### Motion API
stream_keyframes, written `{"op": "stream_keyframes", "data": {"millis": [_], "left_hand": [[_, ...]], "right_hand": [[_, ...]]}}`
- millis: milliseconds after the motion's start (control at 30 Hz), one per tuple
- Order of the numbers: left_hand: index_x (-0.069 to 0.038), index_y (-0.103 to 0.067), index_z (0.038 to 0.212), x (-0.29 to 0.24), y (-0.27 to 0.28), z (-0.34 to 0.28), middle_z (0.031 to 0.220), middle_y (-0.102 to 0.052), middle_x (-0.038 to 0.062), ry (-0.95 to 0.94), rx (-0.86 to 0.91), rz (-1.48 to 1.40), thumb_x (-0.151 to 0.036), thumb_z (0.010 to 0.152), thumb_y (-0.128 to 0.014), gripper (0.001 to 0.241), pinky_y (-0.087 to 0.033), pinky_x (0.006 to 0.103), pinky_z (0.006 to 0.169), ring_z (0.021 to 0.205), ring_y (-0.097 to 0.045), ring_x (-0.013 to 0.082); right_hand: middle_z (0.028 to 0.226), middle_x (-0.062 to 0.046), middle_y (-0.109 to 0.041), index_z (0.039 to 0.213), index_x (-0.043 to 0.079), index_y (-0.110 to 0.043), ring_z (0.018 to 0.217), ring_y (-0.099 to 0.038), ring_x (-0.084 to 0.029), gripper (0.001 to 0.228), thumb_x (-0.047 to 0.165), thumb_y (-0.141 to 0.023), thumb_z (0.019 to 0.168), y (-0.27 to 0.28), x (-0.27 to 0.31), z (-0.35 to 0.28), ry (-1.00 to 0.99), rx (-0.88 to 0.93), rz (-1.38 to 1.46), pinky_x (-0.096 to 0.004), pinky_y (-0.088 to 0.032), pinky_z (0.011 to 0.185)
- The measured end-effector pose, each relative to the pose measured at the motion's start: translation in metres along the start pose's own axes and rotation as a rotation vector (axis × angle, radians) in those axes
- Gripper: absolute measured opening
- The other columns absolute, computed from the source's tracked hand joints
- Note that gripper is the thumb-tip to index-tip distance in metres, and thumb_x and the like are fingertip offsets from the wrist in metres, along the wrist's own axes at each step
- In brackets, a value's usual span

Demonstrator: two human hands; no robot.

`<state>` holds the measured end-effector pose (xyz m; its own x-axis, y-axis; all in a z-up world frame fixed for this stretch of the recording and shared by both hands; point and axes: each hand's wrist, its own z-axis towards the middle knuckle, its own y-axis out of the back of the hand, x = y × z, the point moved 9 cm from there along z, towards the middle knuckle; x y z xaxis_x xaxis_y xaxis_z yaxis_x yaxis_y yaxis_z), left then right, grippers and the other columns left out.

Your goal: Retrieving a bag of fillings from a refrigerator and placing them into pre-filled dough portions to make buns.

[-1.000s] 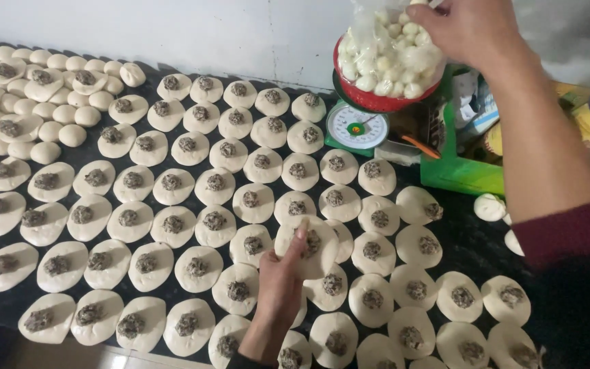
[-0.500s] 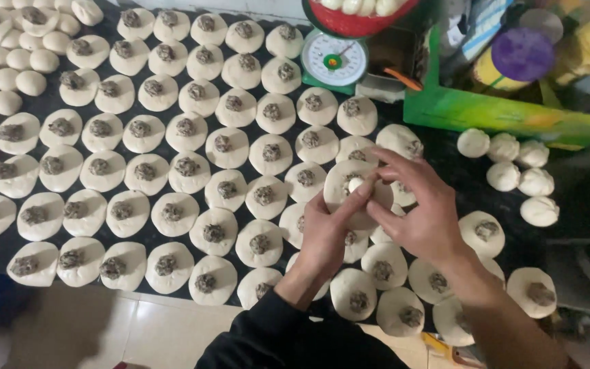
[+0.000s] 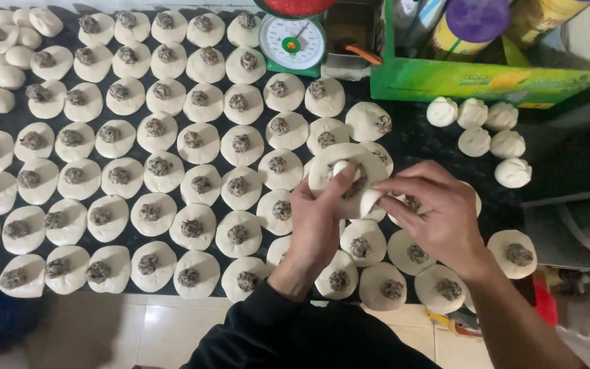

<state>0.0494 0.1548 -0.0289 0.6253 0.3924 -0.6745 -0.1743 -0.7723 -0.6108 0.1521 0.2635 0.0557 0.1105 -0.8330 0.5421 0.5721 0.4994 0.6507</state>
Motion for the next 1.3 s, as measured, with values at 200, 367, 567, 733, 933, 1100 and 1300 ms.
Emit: {"op": "stream_keyframes", "data": {"millis": [200, 367, 567, 733, 933, 1100, 1300], "left_hand": [[0.012, -0.071, 0.104, -0.003, -0.01, -0.01, 0.089, -0.073, 0.025, -0.001, 0.098, 0.049, -0.012, 0.073, -0.09, 0.044, -0.063, 0.0476, 0.068, 0.08, -0.074, 0.0322], [0.01, -0.072, 0.096, -0.012, -0.022, -0.026, 0.076, -0.071, 0.019, 0.014, 0.281, 0.234, -0.01, 0.075, -0.087, 0.033, -0.064, 0.0412, 0.06, 0.069, -0.073, 0.0235], [0.012, -0.071, 0.097, -0.013, -0.043, -0.045, 0.077, -0.069, 0.023, 0.159, 0.384, 0.276, -0.018, 0.083, -0.08, 0.034, -0.064, 0.0405, 0.06, 0.065, -0.072, 0.0279], [0.005, -0.074, 0.104, -0.006, -0.036, -0.038, 0.079, -0.066, 0.025, 0.057, 0.316, 0.538, -0.024, 0.087, -0.075, 0.033, -0.06, 0.042, 0.056, 0.069, -0.068, 0.0232], [-0.002, -0.076, 0.119, -0.01, -0.056, -0.05, 0.085, -0.069, 0.026, 0.111, 0.571, 0.798, -0.023, 0.086, -0.068, 0.039, -0.058, 0.0365, 0.062, 0.071, -0.069, 0.0268], [0.014, -0.05, 0.139, 0.003, -0.038, -0.03, 0.097, -0.06, 0.032, 0.145, 0.53, 0.493, -0.013, 0.089, -0.071, 0.061, -0.065, 0.0409, 0.066, 0.073, -0.072, 0.0314], [-0.014, -0.075, 0.124, -0.015, -0.049, -0.04, 0.088, -0.076, 0.027, -0.112, 0.53, 1.067, -0.025, 0.092, -0.068, 0.035, -0.057, 0.0365, 0.06, 0.075, -0.075, 0.0272]], "right_hand": [[0.086, -0.016, -0.077, 0.106, 0.0, -0.08, 0.072, -0.067, -0.017, 0.024, 0.006, -0.082, 0.083, 0.002, -0.032, -0.019, -0.641, 0.013, 0.474, -0.034, -0.06, 0.065], [0.082, -0.014, -0.079, 0.097, 0.005, -0.083, 0.068, -0.072, -0.02, 0.02, 0.001, -0.085, 0.077, 0.02, -0.018, -0.008, -0.437, 0.107, 0.34, -0.03, -0.058, 0.059], [0.081, -0.023, -0.079, 0.102, -0.005, -0.08, 0.075, -0.074, -0.024, 0.032, 0.0, -0.088, 0.072, 0.011, -0.044, -0.03, -0.619, 0.149, 0.404, -0.037, -0.062, 0.067], [0.081, -0.015, -0.08, 0.096, 0.004, -0.083, 0.07, -0.078, -0.023, 0.021, 0.002, -0.087, 0.075, 0.029, -0.004, -0.006, -0.385, 0.14, 0.28, -0.03, -0.063, 0.063], [0.08, -0.02, -0.08, 0.11, 0.0, -0.079, 0.069, -0.075, -0.024, 0.045, 0.004, -0.092, 0.067, 0.019, -0.02, -0.024, -0.571, 0.217, 0.409, -0.034, -0.063, 0.061], [0.078, -0.02, -0.079, 0.097, -0.002, -0.081, 0.071, -0.077, -0.025, 0.025, 0.003, -0.089, 0.074, 0.029, -0.021, -0.028, -0.58, 0.121, 0.335, -0.032, -0.063, 0.063], [0.077, -0.012, -0.08, 0.095, 0.007, -0.085, 0.066, -0.078, -0.022, 0.018, 0.004, -0.086, 0.076, 0.029, 0.011, -0.01, -0.322, 0.192, 0.19, -0.028, -0.062, 0.058]]}}
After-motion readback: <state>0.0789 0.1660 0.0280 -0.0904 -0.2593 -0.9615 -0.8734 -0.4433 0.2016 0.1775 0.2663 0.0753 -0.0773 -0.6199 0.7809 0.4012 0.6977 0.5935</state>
